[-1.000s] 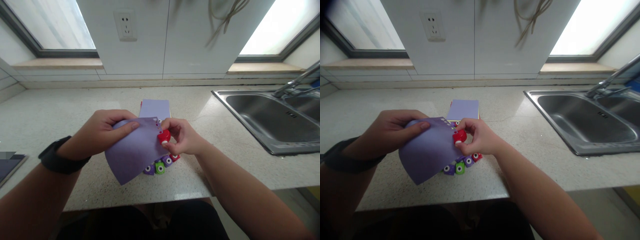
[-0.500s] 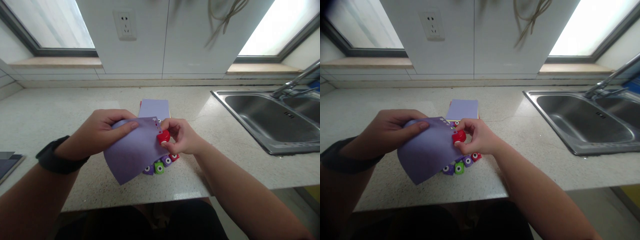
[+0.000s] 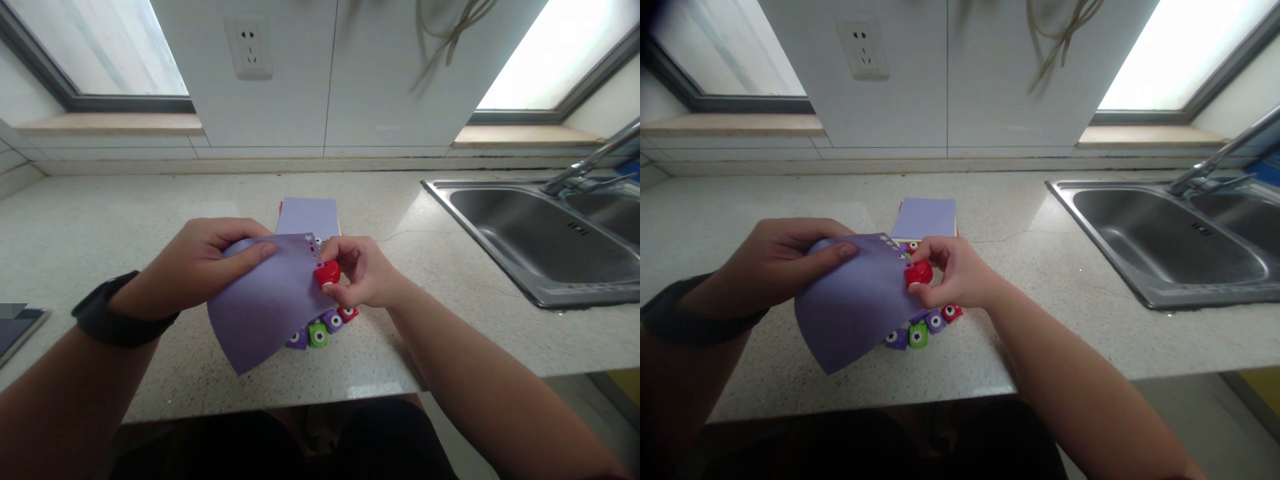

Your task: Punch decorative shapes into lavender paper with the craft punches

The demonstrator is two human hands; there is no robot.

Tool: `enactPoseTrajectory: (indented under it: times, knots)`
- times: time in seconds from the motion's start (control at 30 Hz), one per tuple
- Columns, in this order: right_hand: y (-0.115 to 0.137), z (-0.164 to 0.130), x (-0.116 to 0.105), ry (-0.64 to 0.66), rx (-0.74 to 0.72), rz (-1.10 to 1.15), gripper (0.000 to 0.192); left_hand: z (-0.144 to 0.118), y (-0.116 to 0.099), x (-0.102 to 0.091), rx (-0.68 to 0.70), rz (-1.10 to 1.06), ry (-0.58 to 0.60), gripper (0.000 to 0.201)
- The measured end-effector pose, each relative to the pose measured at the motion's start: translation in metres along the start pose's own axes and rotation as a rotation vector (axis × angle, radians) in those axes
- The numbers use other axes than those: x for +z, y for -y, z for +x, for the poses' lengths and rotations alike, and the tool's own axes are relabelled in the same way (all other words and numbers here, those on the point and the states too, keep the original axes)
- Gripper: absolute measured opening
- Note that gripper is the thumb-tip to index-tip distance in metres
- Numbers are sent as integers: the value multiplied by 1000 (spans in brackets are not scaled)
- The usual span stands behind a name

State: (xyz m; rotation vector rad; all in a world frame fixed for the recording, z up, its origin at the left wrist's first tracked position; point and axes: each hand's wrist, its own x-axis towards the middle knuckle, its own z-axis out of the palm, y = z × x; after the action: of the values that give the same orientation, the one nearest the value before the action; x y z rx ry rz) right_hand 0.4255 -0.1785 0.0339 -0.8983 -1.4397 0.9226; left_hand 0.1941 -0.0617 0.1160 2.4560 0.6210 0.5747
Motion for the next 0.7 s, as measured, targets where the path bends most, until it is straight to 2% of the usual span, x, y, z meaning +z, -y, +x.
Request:
enactPoseTrajectory:
  times: [0.7]
  knots:
    - [1, -1, 0, 2, -5, -9, 28, 0, 1, 0, -7, 2, 0, 26]
